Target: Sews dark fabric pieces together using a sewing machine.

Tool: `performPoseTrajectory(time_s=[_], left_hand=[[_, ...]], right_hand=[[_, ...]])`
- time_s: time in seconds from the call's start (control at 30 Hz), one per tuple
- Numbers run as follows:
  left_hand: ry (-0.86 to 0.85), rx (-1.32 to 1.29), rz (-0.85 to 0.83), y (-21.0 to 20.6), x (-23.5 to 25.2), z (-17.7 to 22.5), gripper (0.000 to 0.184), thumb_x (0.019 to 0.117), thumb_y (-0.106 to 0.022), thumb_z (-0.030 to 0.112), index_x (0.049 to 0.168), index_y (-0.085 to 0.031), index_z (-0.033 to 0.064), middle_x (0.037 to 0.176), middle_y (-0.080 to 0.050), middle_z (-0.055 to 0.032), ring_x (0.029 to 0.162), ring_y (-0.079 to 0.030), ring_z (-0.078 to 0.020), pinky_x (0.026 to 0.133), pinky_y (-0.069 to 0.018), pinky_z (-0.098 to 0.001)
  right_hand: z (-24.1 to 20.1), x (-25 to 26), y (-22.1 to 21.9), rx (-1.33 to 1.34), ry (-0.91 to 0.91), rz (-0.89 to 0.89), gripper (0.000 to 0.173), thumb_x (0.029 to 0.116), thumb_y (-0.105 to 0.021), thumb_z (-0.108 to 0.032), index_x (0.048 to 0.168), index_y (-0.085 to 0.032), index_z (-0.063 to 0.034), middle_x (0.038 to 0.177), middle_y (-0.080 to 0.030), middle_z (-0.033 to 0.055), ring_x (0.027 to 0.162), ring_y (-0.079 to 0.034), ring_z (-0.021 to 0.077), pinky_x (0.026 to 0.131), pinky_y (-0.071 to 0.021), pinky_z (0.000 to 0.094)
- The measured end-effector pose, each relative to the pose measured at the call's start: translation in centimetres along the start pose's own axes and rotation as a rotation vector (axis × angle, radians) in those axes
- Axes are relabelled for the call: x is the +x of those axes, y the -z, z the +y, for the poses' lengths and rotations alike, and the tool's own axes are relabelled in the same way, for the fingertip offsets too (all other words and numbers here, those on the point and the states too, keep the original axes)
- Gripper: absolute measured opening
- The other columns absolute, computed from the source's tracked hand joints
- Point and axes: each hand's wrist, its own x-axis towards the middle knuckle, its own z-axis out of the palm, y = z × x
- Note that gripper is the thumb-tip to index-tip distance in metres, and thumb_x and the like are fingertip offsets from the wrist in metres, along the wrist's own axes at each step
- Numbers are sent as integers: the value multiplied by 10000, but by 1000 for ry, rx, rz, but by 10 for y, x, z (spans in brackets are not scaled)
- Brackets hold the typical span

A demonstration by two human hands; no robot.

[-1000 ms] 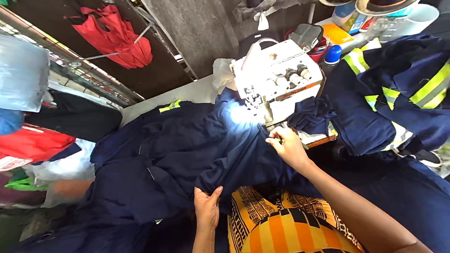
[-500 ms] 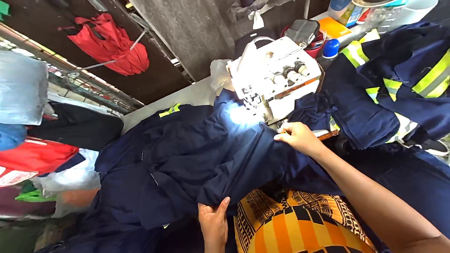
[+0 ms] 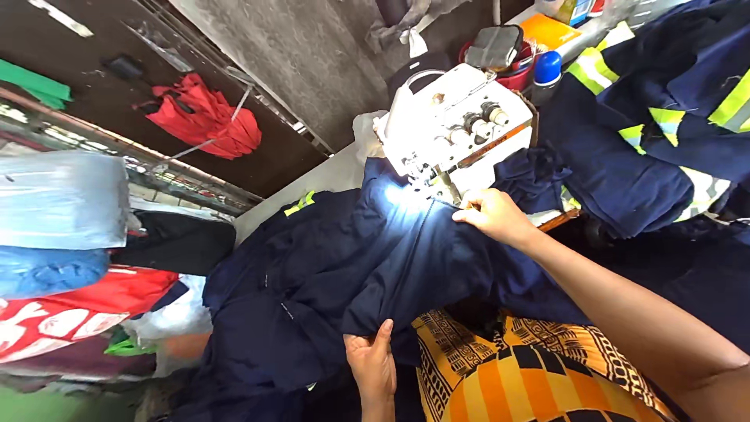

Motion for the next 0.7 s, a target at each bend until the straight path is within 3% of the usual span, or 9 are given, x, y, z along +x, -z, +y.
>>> performPoseTrajectory(time_s=[0.3, 0.43, 0.5, 0.6, 0.67, 0.7], left_hand=[[-70, 14, 40, 3, 24, 1, 550, 771, -614, -213, 1214, -442, 64, 989, -705, -9, 900, -720, -91, 767, -630, -288], [-176, 184, -26, 10, 66, 26, 575, 815, -638, -146, 1313, -418, 40, 1029, -686, 12, 925, -704, -73, 771, -622, -290], [-235, 261, -73, 8, 99, 48, 546, 829, -635, -98, 1315, -418, 21, 1021, -665, 36, 913, -689, -50, 762, -611, -275], [-331, 323, -131, -5, 155, 71, 498, 822, -654, -81, 1262, -446, 21, 967, -664, 58, 890, -678, -34, 764, -600, -269], [-311, 460, -146, -11, 188, 71, 614, 843, -668, -81, 1392, -396, -38, 1022, -630, -25, 924, -649, -62, 834, -577, -294], [-254, 572, -138, -12, 196, 69, 676, 868, -674, -73, 1465, -357, -53, 1100, -622, -113, 954, -638, -119, 865, -562, -330]], right_hand=[[-11, 13, -4, -22, -5, 40, 321, 901, -782, -254, 723, -638, -29, 688, -577, 95, 695, -581, 260, 651, -461, 499], [-22, 13, -9, -73, -73, 80, 333, 903, -774, -286, 750, -657, -15, 712, -616, 132, 741, -621, 310, 685, -478, 543], [-26, 11, -15, -36, -100, 127, 288, 894, -784, -269, 826, -685, -8, 758, -648, 148, 769, -645, 323, 710, -501, 559], [-30, 2, -30, 67, -105, 224, 296, 887, -789, -217, 1057, -675, -2, 828, -673, 152, 784, -667, 315, 742, -539, 554], [-31, -6, -42, 135, -80, 284, 325, 896, -771, -180, 1138, -634, -11, 790, -639, 109, 730, -630, 260, 707, -529, 494], [-29, -12, -48, 168, -61, 303, 340, 899, -764, -164, 1166, -618, -12, 795, -629, 94, 727, -616, 235, 708, -525, 464]])
